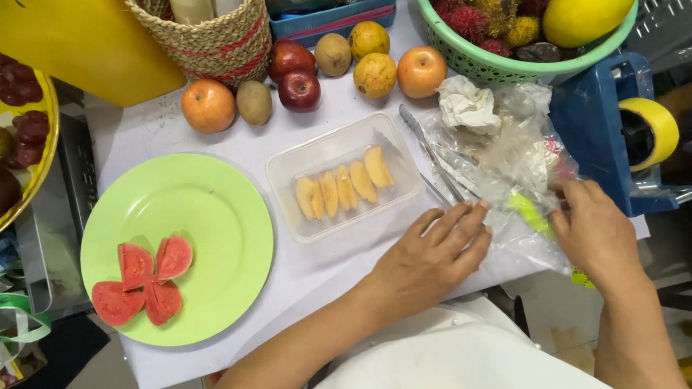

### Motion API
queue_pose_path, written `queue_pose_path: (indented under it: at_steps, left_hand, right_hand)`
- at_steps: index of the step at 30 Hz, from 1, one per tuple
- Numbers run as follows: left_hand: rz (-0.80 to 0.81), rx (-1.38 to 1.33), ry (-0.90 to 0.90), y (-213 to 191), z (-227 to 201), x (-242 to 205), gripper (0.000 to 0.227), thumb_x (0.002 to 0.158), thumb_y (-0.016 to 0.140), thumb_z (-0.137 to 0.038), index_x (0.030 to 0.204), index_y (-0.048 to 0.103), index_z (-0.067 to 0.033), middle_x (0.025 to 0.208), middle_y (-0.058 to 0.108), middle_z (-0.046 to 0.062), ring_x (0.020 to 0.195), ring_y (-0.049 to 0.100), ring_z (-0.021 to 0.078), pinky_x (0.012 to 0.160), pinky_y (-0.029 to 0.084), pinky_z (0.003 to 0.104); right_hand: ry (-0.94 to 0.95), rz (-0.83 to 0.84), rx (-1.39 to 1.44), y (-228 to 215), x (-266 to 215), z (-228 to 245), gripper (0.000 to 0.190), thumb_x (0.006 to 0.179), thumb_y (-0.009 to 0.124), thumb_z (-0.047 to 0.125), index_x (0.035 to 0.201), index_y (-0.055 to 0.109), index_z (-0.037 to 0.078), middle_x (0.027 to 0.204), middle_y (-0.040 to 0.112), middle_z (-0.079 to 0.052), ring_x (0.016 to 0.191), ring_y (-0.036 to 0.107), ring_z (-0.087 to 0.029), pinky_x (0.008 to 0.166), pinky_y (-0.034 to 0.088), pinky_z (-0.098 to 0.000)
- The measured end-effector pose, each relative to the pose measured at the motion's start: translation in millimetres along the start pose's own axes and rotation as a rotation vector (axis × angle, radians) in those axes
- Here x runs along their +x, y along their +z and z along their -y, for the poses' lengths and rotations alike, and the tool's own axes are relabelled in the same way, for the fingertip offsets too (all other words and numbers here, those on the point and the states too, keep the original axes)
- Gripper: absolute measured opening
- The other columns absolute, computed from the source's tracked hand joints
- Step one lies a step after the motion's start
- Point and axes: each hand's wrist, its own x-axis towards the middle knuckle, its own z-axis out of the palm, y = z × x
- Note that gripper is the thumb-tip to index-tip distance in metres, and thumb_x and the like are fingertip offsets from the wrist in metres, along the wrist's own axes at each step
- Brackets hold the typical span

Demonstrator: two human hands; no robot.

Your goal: Arranging sliced fruit pieces into a plastic container and preparing it for sealing on a table filled with various fruits.

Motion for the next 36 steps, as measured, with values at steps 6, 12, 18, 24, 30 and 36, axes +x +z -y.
queue_pose_path:
  at_steps: [6, 12, 18, 24, 30, 36]
  left_hand:
    - [0.232, -0.075, -0.038, 52.0, -12.7, 4.4, 0.056, 0.098, 0.066, -0.043, 0.144, 0.054, -0.0141, 0.159, 0.047, 0.017, 0.146, 0.052, 0.0329, 0.118, 0.044, 0.050]
    - [0.241, -0.056, -0.035, 78.7, -7.6, -10.5, 0.062, 0.094, 0.065, -0.051, 0.139, 0.057, -0.0091, 0.147, 0.057, 0.019, 0.143, 0.052, 0.0349, 0.116, 0.043, 0.054]
    - [0.242, -0.054, -0.042, 83.6, -4.0, -16.8, 0.059, 0.099, 0.057, -0.051, 0.138, 0.057, -0.0081, 0.145, 0.057, 0.020, 0.142, 0.052, 0.0366, 0.117, 0.041, 0.056]
    - [0.238, -0.064, -0.044, 87.7, -0.7, -19.6, 0.058, 0.096, 0.064, -0.047, 0.138, 0.057, -0.0082, 0.144, 0.057, 0.020, 0.140, 0.053, 0.0346, 0.119, 0.039, 0.056]
    - [0.241, -0.061, -0.045, 84.7, -0.2, -18.0, 0.060, 0.094, 0.068, -0.046, 0.137, 0.056, -0.0069, 0.143, 0.057, 0.020, 0.140, 0.053, 0.0347, 0.118, 0.040, 0.056]
    - [0.285, -0.081, -0.064, 90.1, -1.8, -19.3, 0.061, 0.096, 0.064, -0.046, 0.144, 0.053, -0.0090, 0.150, 0.053, 0.021, 0.144, 0.050, 0.0345, 0.120, 0.037, 0.056]
  right_hand:
    - [-0.114, -0.038, 0.068, 20.5, 14.5, -18.2, 0.049, 0.095, 0.058, 0.017, 0.143, 0.060, 0.010, 0.144, 0.060, -0.014, 0.124, 0.059, -0.037, 0.094, 0.052, -0.0530]
    - [-0.008, 0.021, -0.009, 13.5, 18.0, -5.6, 0.044, 0.096, 0.059, 0.017, 0.140, 0.062, 0.014, 0.140, 0.061, -0.009, 0.121, 0.060, -0.032, 0.091, 0.054, -0.0475]
    - [-0.191, -0.055, -0.289, 26.5, 29.8, -23.9, 0.045, 0.087, 0.064, 0.021, 0.132, 0.066, 0.024, 0.137, 0.066, 0.004, 0.123, 0.063, -0.022, 0.078, 0.062, -0.0445]
    - [-0.081, 0.077, -0.237, -5.8, 14.8, -2.9, 0.042, 0.095, 0.052, 0.020, 0.137, 0.061, 0.020, 0.140, 0.063, -0.001, 0.126, 0.063, -0.026, 0.089, 0.060, -0.0492]
    - [0.009, 0.058, -0.405, -19.7, -2.8, -35.1, 0.041, 0.103, 0.048, 0.044, 0.141, 0.062, 0.033, 0.131, 0.068, 0.009, 0.115, 0.071, -0.018, 0.086, 0.064, -0.0383]
    - [-0.210, -0.302, -0.314, 3.9, -7.4, -171.2, 0.023, 0.099, 0.069, 0.021, 0.117, 0.079, 0.013, 0.106, 0.076, -0.008, 0.101, 0.072, -0.022, 0.097, 0.057, -0.0333]
